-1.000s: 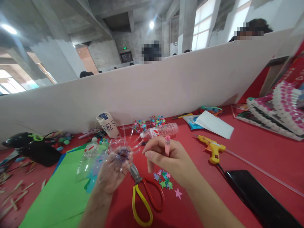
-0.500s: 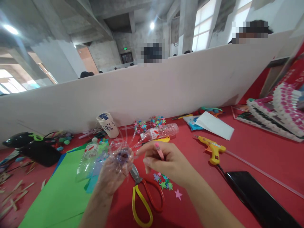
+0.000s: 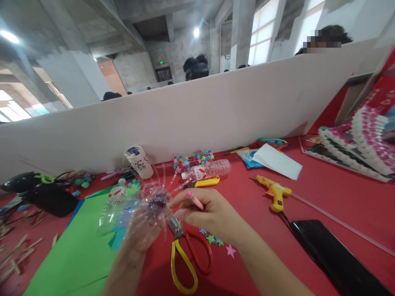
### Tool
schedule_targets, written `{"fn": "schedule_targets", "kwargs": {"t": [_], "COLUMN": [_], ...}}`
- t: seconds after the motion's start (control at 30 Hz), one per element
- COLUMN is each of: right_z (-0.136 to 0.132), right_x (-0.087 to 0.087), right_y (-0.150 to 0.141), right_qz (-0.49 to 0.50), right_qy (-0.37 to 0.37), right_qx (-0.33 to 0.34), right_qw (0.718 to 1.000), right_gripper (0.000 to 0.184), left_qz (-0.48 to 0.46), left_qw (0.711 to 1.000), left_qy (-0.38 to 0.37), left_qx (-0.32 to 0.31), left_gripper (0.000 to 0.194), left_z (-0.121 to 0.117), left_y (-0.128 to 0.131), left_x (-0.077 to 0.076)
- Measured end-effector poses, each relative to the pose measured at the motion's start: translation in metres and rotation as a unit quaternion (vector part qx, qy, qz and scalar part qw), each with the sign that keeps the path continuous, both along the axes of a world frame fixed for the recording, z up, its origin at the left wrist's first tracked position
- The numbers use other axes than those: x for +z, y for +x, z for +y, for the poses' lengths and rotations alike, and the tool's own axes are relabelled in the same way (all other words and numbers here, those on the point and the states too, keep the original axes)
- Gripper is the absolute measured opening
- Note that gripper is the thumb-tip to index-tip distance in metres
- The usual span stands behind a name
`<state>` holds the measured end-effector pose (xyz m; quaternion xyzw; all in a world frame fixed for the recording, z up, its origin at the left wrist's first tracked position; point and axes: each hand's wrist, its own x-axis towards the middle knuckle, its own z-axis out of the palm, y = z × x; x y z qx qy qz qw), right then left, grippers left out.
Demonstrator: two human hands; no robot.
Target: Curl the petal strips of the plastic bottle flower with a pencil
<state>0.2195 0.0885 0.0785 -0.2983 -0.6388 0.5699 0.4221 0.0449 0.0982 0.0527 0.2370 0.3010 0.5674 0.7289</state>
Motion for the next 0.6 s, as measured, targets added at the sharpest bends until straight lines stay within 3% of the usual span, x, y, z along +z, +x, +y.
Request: {"fn": "schedule_targets", "kwargs": {"t": [0.23,0.6], "right_z": [0.0016,0.0029], "right_x": [0.0043,0.0018], "right_y": [0.0005,0.0067], "right_qz": [0.004,0.039], "right_qy": [0.025,0.033], "right_qx": [-0.006,0.001], "right_qw": [1.0,0.999], "right_gripper": [0.01,0.021], "left_qz": [0.004,-0.01], "left_qw": [1.0,1.0], "left_qy": [0.018,0.0], "left_qx": [0.003,-0.014], "left_gripper": [0.013,0.015], "left_z": [-0.0014,0.0], "left_y": [0.0012,0.0008], "left_x": [0.0032,0.0013]}}
